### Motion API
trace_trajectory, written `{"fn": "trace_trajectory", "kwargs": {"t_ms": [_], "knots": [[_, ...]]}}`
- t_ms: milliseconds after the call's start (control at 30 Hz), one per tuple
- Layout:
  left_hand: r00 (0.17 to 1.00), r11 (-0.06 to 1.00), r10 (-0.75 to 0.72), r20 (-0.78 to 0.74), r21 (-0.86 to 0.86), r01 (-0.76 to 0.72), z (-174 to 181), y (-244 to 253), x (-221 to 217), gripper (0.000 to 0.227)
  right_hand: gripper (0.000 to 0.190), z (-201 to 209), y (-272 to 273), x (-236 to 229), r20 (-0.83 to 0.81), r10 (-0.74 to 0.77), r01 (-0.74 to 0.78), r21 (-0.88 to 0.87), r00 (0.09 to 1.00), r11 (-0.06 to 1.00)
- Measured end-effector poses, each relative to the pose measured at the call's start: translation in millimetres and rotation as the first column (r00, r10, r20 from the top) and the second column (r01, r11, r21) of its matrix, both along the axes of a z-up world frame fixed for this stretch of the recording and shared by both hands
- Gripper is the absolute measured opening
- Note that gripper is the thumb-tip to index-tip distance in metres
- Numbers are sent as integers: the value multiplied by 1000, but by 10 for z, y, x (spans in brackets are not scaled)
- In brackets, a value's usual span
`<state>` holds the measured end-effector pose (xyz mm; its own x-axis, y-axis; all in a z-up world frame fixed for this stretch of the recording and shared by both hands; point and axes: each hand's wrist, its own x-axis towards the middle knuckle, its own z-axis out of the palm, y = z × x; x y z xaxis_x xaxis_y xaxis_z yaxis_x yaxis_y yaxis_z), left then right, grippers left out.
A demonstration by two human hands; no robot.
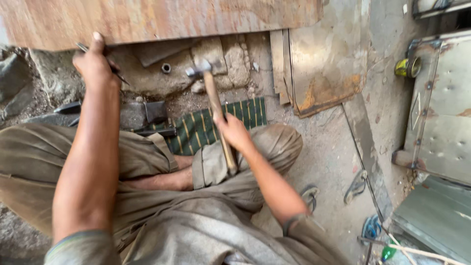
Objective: The person sits on the floor and uses a hammer and chisel to repeatedly strike a large, rusty metal sheet. They adjust the sheet's position several times to work on different areas, continuing the hammering process throughout the clip.
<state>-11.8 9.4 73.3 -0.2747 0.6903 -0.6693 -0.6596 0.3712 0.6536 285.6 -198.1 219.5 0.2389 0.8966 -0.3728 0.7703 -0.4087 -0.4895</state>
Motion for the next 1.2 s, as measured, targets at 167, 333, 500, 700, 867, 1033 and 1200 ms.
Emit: {"fn": "trace_trajectory", "kwargs": {"t_ms": [167,333,500,700,867,1033,1200], "knots": [[990,981,-136,40,144,129,517,-663,292,31,44,-487,363,-236,-776,-365,434,-132,514,891],[981,976,-179,71,136,168,623,-941,420,24,28,-1286,1009,-464,-884,-413,495,-466,-220,733],[983,978,-177,45,116,171,519,-956,403,25,22,-1508,1014,-542,-903,-371,511,-428,-216,745],[980,978,-189,67,99,182,565,-924,406,22,6,-1596,1083,-596,-849,-346,536,-522,-399,663],[979,975,-191,71,128,181,576,-961,380,18,7,-1647,1109,-625,-834,-392,512,-549,-388,661],[977,977,-200,75,95,192,502,-930,403,28,10,-1701,1164,-631,-831,-371,496,-548,-415,674],[978,977,-188,87,114,178,465,-999,364,24,9,-1828,1124,-705,-842,-319,494,-520,-435,697]]}}
